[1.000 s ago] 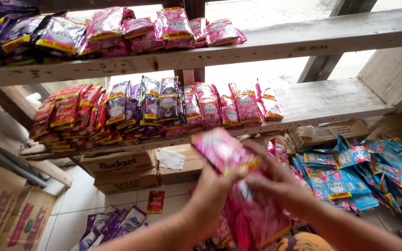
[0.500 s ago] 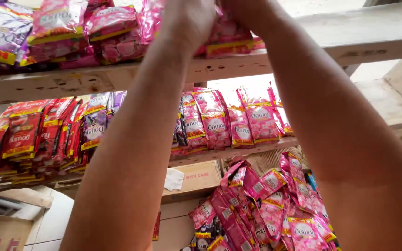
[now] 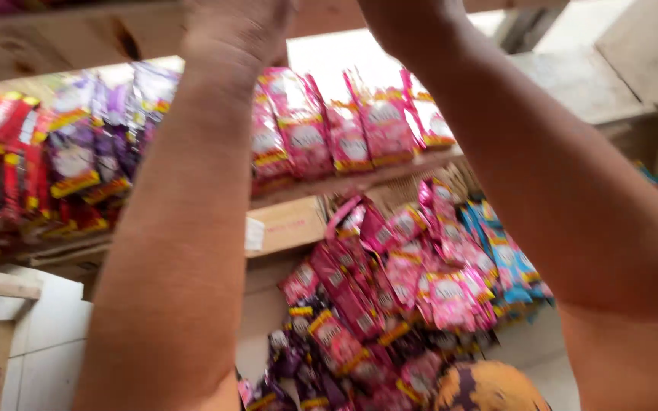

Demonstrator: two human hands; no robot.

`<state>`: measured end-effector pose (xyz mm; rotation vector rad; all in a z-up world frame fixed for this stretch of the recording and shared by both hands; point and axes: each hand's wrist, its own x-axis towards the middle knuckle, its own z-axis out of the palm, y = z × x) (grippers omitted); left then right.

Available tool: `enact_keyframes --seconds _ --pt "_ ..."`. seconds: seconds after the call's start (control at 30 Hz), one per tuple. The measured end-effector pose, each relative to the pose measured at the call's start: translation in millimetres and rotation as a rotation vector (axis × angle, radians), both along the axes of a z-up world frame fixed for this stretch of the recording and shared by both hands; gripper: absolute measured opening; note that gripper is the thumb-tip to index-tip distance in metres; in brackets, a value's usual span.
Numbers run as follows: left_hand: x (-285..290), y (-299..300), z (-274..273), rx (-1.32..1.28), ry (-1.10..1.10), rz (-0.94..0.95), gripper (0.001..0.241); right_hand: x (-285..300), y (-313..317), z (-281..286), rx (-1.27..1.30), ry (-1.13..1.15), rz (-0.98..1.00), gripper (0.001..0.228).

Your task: Organizing and stocking sachets of fabric softener and detergent onto shelves from a large pile on the floor.

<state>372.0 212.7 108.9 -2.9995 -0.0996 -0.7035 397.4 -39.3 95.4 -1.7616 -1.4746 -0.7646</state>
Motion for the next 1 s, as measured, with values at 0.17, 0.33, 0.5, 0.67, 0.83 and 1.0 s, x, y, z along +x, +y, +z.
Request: enact_keyframes --seconds 0.17,0.33,0.5,0.67,0.83,1.0 --pt "-78.5 -87.4 -24.7 -0.034 -0.412 0.024 0.029 -34.1 -91.7 -73.0 -0.146 0.044 -0.036 0.029" --pt "-122.6 -210.4 -263.0 -0.267 -0.472 -0.159 0.058 -48.2 -220.7 -331.2 -0.228 0.675 -0.083 0.014" --pt "-155.3 -303.0 -444.3 -0.293 0.314 -0.365 0.07 -88.3 -237.8 -366.9 -0.87 1.013 -0.026 0.028" --pt "-133.8 -302.1 -460.0 -0.141 0.664 -0.143 0.05 -86.0 -232.4 -359.7 -0.899 1.04 -0.241 0.021" --pt "-159.9 -306.5 -463.2 0.01 0.657 -0.269 0.046 -75.0 -236.7 -390.3 -1.024 1.163 -0.34 0.02" --pt "-205.1 -321.9 -448.4 -0.205 0.673 -0.418 0.024 -84.0 -216.7 -386.8 -0.783 0.823 -0.239 0.028"
